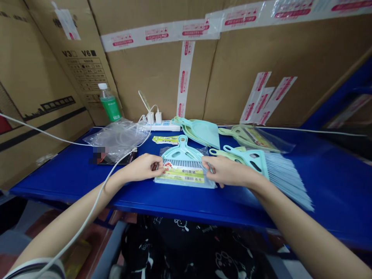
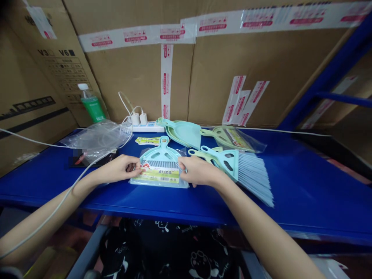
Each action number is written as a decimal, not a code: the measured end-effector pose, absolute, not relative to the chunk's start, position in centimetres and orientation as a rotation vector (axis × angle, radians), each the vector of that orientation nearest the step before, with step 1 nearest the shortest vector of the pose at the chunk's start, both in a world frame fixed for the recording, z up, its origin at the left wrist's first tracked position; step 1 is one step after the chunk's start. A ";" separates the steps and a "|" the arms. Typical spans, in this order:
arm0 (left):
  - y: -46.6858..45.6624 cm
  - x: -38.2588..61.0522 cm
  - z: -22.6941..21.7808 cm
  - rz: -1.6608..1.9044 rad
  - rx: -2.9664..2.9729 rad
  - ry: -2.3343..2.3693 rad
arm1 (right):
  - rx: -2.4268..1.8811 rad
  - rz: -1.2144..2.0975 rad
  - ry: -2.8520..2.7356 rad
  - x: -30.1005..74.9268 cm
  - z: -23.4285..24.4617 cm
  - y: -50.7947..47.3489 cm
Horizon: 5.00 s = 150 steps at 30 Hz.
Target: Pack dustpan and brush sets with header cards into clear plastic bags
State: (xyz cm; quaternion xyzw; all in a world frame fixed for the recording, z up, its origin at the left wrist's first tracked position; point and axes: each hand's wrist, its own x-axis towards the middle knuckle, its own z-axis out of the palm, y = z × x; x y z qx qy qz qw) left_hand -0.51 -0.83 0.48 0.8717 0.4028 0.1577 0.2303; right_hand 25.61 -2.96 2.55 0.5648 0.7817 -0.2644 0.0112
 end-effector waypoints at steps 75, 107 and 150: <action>-1.7 -0.3 1.8 0.367 2.513 1.108 | 1.695 -0.752 2.682 26.2 2.8 -2.8; -1.5 -0.3 1.4 0.307 2.542 1.233 | 1.767 -0.782 2.689 26.0 2.4 -2.0; -1.4 -0.7 1.2 0.350 3.041 0.908 | 1.172 -0.246 3.021 26.9 2.0 -2.4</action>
